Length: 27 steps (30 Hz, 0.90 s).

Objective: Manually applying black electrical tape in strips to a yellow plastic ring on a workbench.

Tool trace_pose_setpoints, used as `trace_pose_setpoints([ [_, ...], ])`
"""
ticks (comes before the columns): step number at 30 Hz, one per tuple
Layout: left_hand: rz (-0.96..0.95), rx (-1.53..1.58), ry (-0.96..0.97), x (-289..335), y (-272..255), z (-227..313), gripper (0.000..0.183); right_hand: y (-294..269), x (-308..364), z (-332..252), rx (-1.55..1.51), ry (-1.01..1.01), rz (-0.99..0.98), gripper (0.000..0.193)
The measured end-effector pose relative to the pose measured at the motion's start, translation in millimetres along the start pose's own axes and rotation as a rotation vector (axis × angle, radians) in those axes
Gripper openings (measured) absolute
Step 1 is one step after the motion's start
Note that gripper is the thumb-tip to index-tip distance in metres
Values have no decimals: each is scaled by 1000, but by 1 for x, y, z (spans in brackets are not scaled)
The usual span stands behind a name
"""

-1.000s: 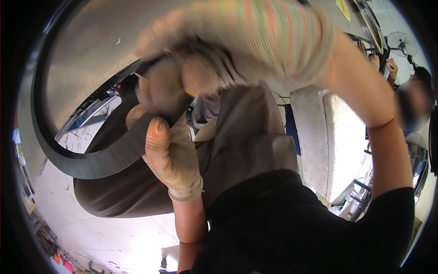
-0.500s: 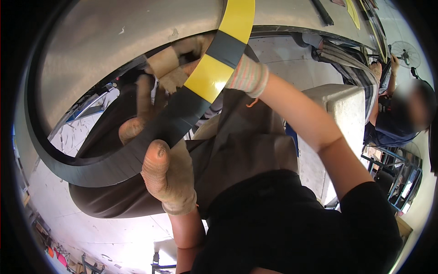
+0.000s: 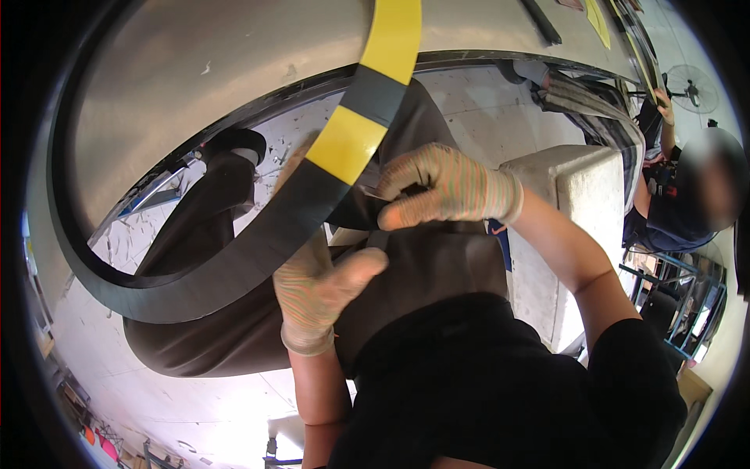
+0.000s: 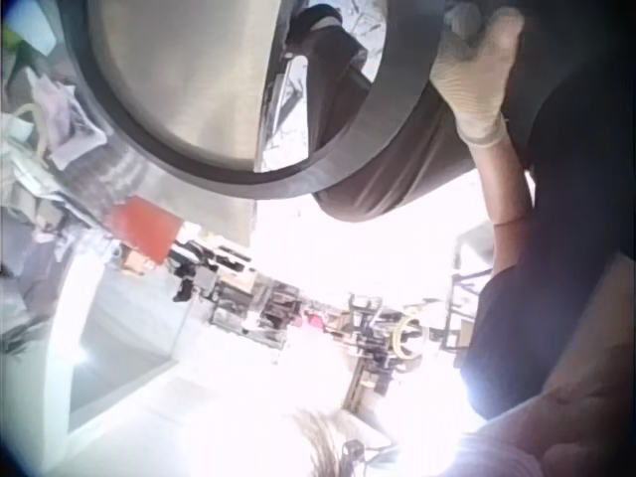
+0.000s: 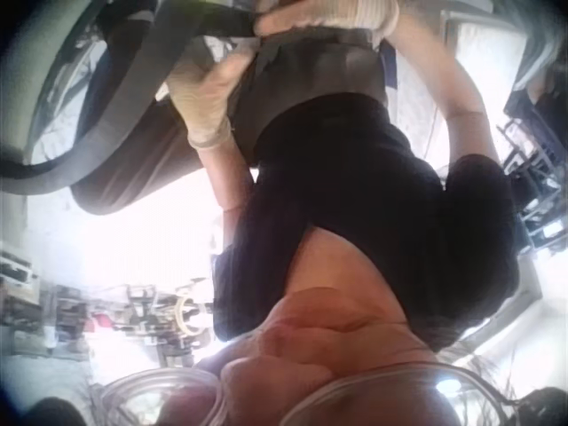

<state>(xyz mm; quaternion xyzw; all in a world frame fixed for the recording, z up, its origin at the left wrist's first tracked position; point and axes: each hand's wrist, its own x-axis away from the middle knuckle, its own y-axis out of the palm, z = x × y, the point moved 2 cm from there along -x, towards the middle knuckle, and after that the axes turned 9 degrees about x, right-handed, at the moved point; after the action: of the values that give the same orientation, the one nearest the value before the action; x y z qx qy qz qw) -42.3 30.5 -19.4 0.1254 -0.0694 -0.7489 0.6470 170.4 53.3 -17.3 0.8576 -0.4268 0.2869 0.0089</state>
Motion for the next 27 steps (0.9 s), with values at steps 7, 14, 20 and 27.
trace_pose_setpoints([
  [7,88,266,-277,2,45,11,43,19,43,-9,-199,-28,105,35],
  [14,127,181,-160,8,60,24,44,-114,102,-53,931,-240,1119,29],
  [20,219,263,-230,12,64,35,44,-195,62,-14,1060,292,1190,36],
  [27,211,349,-325,10,68,31,53,-186,73,-22,1098,90,1150,32],
])
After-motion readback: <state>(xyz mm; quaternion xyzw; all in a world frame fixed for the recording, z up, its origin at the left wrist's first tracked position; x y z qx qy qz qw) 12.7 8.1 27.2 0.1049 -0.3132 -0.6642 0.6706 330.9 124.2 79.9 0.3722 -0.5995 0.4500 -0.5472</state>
